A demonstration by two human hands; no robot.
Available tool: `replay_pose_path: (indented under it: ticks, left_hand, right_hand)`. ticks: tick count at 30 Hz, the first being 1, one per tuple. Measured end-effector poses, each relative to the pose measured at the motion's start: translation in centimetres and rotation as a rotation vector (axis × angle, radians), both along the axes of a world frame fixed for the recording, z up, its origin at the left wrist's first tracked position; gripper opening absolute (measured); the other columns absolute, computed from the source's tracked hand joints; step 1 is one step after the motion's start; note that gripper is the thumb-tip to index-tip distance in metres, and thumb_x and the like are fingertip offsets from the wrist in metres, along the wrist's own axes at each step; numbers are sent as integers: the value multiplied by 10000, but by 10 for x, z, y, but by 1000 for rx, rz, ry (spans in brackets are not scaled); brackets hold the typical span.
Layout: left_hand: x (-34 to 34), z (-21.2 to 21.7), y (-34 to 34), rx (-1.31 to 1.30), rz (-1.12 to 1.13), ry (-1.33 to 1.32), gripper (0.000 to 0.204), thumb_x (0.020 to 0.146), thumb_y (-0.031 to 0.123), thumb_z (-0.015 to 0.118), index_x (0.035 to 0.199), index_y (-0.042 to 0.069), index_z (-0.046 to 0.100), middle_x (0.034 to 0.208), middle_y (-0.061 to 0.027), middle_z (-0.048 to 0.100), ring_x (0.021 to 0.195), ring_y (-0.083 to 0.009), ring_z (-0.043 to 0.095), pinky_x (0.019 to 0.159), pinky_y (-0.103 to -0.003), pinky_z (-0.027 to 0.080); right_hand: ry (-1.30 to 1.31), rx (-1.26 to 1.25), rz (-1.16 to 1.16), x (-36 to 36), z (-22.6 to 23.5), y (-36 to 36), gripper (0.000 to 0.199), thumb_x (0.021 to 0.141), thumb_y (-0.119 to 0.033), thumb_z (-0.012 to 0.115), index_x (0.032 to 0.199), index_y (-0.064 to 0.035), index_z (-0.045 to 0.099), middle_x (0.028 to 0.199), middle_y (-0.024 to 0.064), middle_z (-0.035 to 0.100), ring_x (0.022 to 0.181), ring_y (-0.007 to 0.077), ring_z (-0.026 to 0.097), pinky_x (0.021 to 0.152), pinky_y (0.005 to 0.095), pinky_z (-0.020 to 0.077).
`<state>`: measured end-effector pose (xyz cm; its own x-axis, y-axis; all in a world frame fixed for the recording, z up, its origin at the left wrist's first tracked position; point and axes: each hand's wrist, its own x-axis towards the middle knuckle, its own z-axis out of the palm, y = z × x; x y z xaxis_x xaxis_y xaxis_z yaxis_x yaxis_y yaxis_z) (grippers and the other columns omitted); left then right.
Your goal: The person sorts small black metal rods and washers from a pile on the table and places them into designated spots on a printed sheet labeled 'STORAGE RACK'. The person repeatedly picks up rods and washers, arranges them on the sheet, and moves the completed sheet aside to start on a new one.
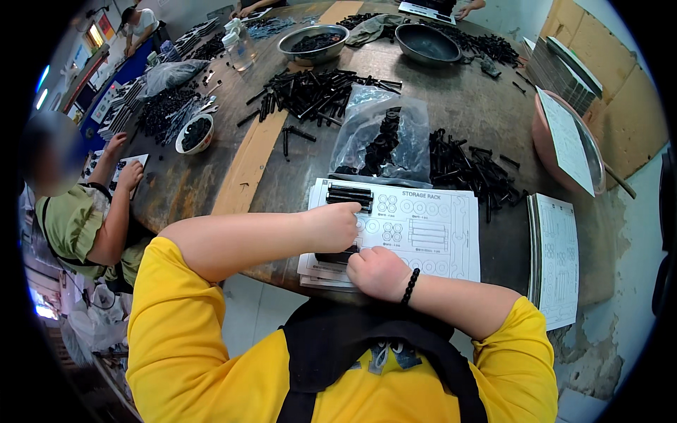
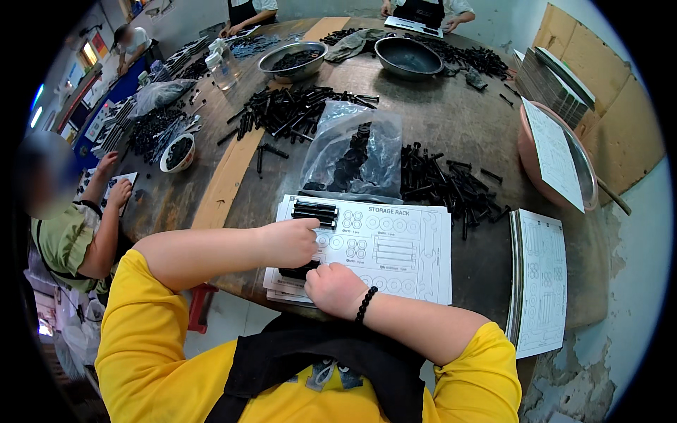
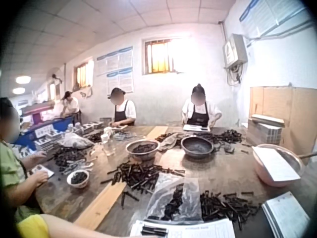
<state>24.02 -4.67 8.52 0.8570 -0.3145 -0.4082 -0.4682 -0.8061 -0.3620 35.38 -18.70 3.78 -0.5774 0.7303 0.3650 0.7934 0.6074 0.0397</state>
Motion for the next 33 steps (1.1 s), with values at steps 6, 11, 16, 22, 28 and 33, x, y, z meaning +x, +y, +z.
replay_pose_path:
  ticks: [6,11,16,22,28,33]
  left_hand:
    - [2,-2,5,-10,33,-32,105,712,187,562,649,176,645,725,44,604,706,-123,567,756,-274,320]
    - [-2,17,14,-120,290,142,110,663,251,668,704,154,637,748,18,590,796,-160,580,794,-309,350]
    - [27,26,58,-438,646,-28,252,692,240,693,895,103,635,863,-58,587,864,-243,579,752,-368,445]
    - [69,-37,104,-484,884,-609,257,690,243,684,901,102,637,873,-69,595,863,-262,583,737,-365,466]
    - [89,-59,108,-346,865,-670,187,663,247,700,815,152,650,820,-30,558,845,-206,562,736,-360,398]
    - [79,-66,113,-619,885,-797,182,679,196,688,823,97,637,829,-70,586,825,-241,582,721,-361,439]
  right_hand:
    - [5,0,10,1,-3,1,55,675,-151,535,656,-103,556,664,22,470,625,174,500,544,277,409]
    - [132,-257,-22,12,13,8,73,723,-134,527,757,-78,561,735,60,526,705,220,558,605,329,461]
    - [363,-333,-347,70,35,56,159,771,-147,561,896,-95,644,795,96,592,806,275,584,698,381,485]
    - [389,-168,-613,110,-7,144,216,731,-209,651,919,-106,628,931,81,554,926,268,536,778,374,464]
    - [34,-267,-798,104,-3,175,361,661,-288,727,967,-133,612,961,70,534,937,249,520,772,364,452]
    - [15,-194,-592,126,-22,184,211,671,-258,698,833,-131,651,914,46,551,946,226,517,767,347,450]
